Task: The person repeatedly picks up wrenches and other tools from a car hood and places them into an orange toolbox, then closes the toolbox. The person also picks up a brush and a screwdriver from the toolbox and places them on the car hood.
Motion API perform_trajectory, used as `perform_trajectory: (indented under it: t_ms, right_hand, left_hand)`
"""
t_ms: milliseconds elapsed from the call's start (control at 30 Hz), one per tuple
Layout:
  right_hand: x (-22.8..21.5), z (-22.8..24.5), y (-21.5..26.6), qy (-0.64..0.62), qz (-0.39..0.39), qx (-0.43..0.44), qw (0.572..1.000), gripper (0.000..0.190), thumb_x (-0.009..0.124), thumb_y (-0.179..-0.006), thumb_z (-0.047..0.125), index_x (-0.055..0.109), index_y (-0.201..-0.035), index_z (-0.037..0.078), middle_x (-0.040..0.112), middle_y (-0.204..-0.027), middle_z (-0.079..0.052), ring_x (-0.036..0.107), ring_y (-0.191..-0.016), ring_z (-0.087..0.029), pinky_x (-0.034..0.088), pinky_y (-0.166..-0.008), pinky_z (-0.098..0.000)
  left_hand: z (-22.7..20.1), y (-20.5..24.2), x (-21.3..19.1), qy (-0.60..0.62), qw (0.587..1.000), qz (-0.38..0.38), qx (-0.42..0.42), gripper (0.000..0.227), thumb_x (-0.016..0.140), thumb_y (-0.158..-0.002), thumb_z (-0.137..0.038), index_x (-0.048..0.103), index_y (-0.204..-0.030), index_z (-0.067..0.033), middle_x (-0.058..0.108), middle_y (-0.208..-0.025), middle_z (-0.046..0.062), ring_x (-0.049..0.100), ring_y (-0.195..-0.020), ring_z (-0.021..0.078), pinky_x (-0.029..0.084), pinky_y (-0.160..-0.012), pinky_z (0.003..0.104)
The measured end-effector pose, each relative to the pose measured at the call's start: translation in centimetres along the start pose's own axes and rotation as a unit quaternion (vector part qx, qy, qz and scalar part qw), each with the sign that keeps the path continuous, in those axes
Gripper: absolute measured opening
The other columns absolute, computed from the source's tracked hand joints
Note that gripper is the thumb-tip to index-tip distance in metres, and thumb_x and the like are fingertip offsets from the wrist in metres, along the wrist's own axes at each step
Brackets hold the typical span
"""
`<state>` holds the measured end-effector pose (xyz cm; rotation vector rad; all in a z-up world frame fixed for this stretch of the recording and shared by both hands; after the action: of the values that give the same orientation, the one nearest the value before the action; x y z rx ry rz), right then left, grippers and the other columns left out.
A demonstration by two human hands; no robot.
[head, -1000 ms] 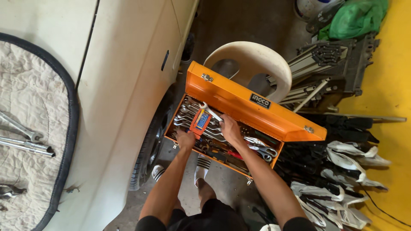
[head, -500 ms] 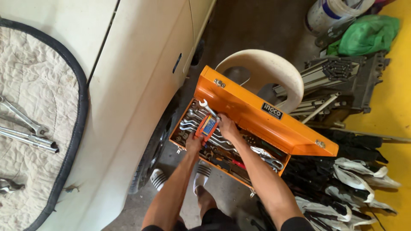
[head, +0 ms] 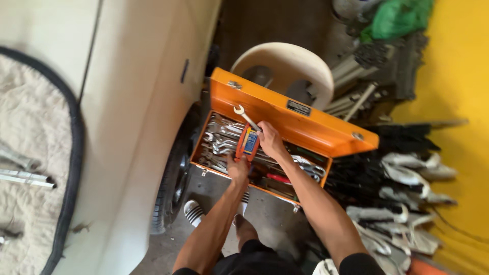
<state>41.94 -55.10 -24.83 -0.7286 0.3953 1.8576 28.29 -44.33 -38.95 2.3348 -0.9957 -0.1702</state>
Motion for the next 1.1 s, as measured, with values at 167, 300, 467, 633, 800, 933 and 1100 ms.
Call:
perform_trajectory:
  t_ms: [167,300,467,633,800,933,1100]
  right_hand:
    - [-4.5,-4.0,4.3,0.037,0.005,0.062,0.997,0.016,0.06,-0.095,0.007,0.058,-0.11,0.002,0.063,-0.104,-0.021,0.061,-0.101,-0.042,0.048,-0.089,-0.0487]
    - [-7.4,-7.8,8.0,0.049,0.002,0.12,0.992,0.019,0.06,-0.095,0.008,0.057,-0.112,0.001,0.062,-0.106,-0.021,0.061,-0.101,-0.043,0.047,-0.086,-0.0502]
    - [-9.8,-11.8,12.0,0.047,-0.02,0.146,0.988,0.021,0.059,-0.095,0.009,0.058,-0.115,0.003,0.064,-0.106,-0.02,0.062,-0.1,-0.042,0.049,-0.085,-0.0491]
    - [-10.1,-14.9,13.4,0.052,-0.006,0.182,0.982,0.019,0.059,-0.097,0.013,0.06,-0.114,0.006,0.064,-0.103,-0.02,0.064,-0.098,-0.04,0.051,-0.084,-0.0477]
    - [-9.4,-16.8,13.2,0.078,-0.004,0.177,0.981,0.023,0.062,-0.096,0.017,0.062,-0.117,0.007,0.064,-0.1,-0.021,0.062,-0.098,-0.042,0.049,-0.085,-0.0506]
    - [-8.9,-16.9,12.8,0.074,-0.004,0.167,0.983,0.021,0.063,-0.095,0.015,0.064,-0.115,0.01,0.066,-0.101,-0.02,0.062,-0.101,-0.042,0.049,-0.088,-0.0509]
    - [-9.5,-13.8,13.1,0.101,-0.052,0.18,0.977,0.023,0.067,-0.089,0.012,0.068,-0.112,0.012,0.058,-0.106,-0.027,0.059,-0.096,-0.046,0.049,-0.082,-0.0517]
  left_hand:
    - [3.7,4.5,4.3,0.032,0.992,0.044,-0.112,0.045,0.066,-0.091,-0.001,0.05,-0.133,-0.0076,0.063,-0.083,0.007,0.056,-0.058,0.0145,0.047,-0.049,0.031]
    - [5.6,8.4,6.8,0.011,0.98,0.065,-0.189,0.048,0.064,-0.087,0.004,0.051,-0.132,-0.0094,0.061,-0.08,0.008,0.056,-0.058,0.015,0.046,-0.049,0.031]
    - [8.2,11.7,9.3,-0.006,0.97,0.079,-0.23,0.058,0.063,-0.084,0.007,0.051,-0.137,-0.0148,0.063,-0.082,0.005,0.056,-0.059,0.0143,0.046,-0.049,0.029]
    - [11.0,12.7,11.1,-0.051,0.958,0.091,-0.267,0.062,0.061,-0.085,0.004,0.054,-0.142,-0.0195,0.067,-0.085,0.001,0.059,-0.061,0.011,0.045,-0.047,0.027]
    - [11.6,13.1,12.9,0.008,0.95,0.145,-0.275,0.047,0.059,-0.092,-0.006,0.049,-0.137,-0.0177,0.064,-0.086,0.003,0.056,-0.059,0.0103,0.037,-0.043,0.024]
    - [10.4,12.9,12.5,-0.019,0.936,0.19,-0.294,0.045,0.063,-0.087,-0.005,0.05,-0.127,-0.0217,0.065,-0.087,0.002,0.05,-0.057,0.0112,0.03,-0.041,0.026]
    - [6.9,10.4,8.8,-0.123,0.896,0.269,-0.331,0.027,0.064,-0.092,-0.012,0.056,-0.117,-0.0109,0.059,-0.085,0.003,0.056,-0.061,0.0133,0.04,-0.045,0.026]
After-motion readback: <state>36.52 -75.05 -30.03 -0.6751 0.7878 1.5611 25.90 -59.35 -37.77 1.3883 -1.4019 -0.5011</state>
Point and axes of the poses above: each hand's wrist, its own y-axis away from the middle knuckle, its own x-axis out of the palm, z = x × y, the point moved 5 cm from there along -y, towards the middle knuckle
